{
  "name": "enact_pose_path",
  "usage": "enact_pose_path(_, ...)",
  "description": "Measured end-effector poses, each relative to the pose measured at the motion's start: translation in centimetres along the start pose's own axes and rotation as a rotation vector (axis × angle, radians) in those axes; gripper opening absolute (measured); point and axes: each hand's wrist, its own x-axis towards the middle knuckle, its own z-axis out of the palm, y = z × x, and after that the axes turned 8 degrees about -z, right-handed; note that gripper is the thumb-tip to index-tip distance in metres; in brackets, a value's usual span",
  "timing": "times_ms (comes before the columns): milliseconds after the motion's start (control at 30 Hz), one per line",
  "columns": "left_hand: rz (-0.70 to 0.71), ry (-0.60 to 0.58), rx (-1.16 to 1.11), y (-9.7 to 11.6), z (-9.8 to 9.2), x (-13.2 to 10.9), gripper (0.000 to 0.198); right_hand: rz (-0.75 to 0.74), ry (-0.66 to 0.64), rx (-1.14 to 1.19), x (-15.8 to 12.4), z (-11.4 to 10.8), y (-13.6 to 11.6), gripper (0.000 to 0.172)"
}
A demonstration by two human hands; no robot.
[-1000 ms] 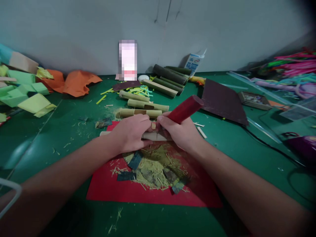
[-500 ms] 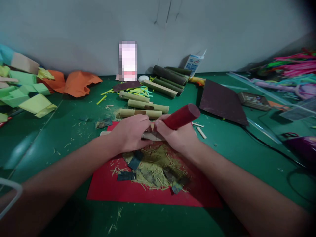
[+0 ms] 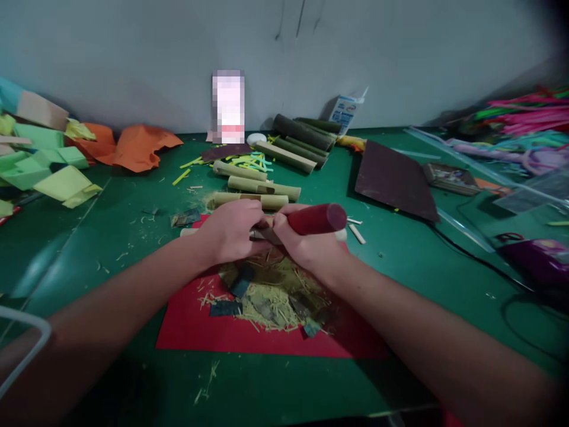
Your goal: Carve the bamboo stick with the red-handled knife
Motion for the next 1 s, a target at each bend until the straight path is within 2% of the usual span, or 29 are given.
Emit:
enact_pose_path(100, -0.017, 0.003, -0.028, -0.3, 0.1, 0.0, 0.023, 0.001, -0.026, -0.025, 0.6, -0.1, 0.6, 0.022)
enact_pose_path(200, -0.035, -0.007, -0.034, -0.3, 0.0, 0.1, 0.025, 0.027, -0.036, -0.156, 1.1, -0.3, 1.2, 0.026)
enact_pose_path(300, -0.038, -0.030, -0.039, -0.2, -0.1, 0.2, 0.021, -0.069, -0.030, -0.216, 1.3, -0.8, 1.1, 0.027)
enact_pose_path(400, -0.053, -0.047, -0.072, -0.1, -0.1, 0.2, 0.019, -0.231, 0.093, -0.103, 1.0, -1.5, 0.1, 0.022)
enact_pose_path(500, -0.089, -0.066, -0.067, -0.1, -0.1, 0.2, 0.023, -0.309, 0.213, -0.010, 0.6, -2.0, -0.9, 0.017)
enact_pose_path(600, -0.043, -0.050, -0.050, -0.2, -0.1, 0.2, 0.026, -0.315, 0.196, 0.065, 0.6, -1.9, -1.0, 0.014)
enact_pose_path(667, -0.015, -0.036, -0.056, -0.3, -0.2, 0.2, 0.026, -0.360, 0.258, 0.105, 0.8, -1.6, -0.6, 0.011)
enact_pose_path(800, -0.039, -0.045, -0.099, -0.4, -0.2, 0.3, 0.025, -0.454, 0.240, 0.177, 1.1, -0.9, 0.2, 0.012)
enact_pose_path(900, -0.056, -0.056, -0.101, -0.4, -0.2, 0.5, 0.026, -0.407, 0.254, 0.214, 1.4, -0.7, 0.0, 0.013)
enact_pose_path(1000, -0.073, -0.047, -0.083, -0.3, -0.2, 0.4, 0.027, -0.280, 0.291, 0.300, 1.7, -1.1, -0.1, 0.014)
